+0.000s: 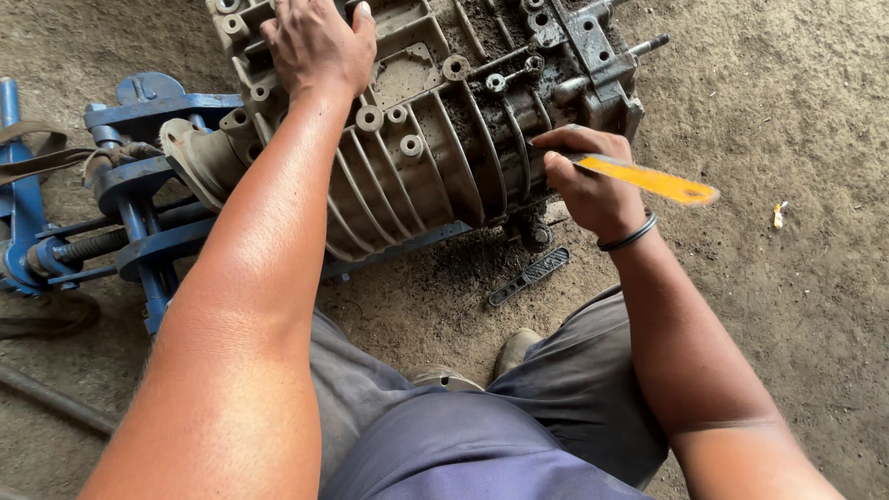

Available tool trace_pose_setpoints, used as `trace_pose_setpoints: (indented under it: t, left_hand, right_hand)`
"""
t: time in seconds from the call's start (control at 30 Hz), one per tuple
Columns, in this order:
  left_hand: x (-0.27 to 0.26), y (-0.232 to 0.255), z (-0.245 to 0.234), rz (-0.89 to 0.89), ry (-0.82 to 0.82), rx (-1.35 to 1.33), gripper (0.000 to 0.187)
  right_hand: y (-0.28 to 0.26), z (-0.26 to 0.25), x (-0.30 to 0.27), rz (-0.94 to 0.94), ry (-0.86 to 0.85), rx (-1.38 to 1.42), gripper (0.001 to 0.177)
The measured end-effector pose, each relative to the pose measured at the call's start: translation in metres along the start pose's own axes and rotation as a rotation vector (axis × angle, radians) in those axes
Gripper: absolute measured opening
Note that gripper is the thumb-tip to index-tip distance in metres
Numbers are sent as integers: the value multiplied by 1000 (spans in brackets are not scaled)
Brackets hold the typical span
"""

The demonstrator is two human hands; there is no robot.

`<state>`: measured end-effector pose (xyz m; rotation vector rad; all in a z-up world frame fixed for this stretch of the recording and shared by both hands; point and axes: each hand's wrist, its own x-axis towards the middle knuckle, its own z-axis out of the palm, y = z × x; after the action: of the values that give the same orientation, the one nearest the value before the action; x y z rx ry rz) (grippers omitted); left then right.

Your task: The person uses a yellow scraper to remove dirt and grime from the surface of a metal engine block. They systematically scrape various sections, including around bolt holes and cooling fins, while holding the block steady with their other hand.

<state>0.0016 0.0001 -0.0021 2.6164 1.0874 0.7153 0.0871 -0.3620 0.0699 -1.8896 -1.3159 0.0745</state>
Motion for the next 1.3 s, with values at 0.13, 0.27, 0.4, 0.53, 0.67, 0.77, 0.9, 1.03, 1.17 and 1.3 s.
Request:
trace_pose_setpoints:
  t: [0.13,0.27,0.4,0.53,0.67,0.77,0.9,1.03,1.17,1.3]
  left_hand:
    - [2,-2,4,99,194,17,48]
    - [-2,1,-3,1,46,-30,49]
    - [-3,1,-5,37,69,-16,47]
    - [0,-2,2,66,115,7,47]
    - [1,-3,5,104,179,23,47]
    - [-1,-2,3,27,130,6,51]
    - [-2,0,-1,14,81,-19,47]
    - [-1,-3,3,44,124,-1,47]
    - [-2,-5,8,89,176,23,46]
    - [1,-6,7,58,103,-36,45]
  right_hand:
    - [-2,-12,0,302,-68,240,20]
    - [-5,-14,-1,251,-22,279,23]
    - [-5,1,4,122,-29,230,26]
    - [-9,-4,8,155,-89,125,26]
    - [-17,-20,6,76,-116,-55,26]
    - [-20,-16,7,185,-110,112,31]
    - [-20,-4,11,4,-92,-107,28]
    - [-26,-3,10,98,-140,-175,30]
    - [-25,-8,12,94,-196,-264,31]
    - [-21,-20,7,83,-155,-131,33]
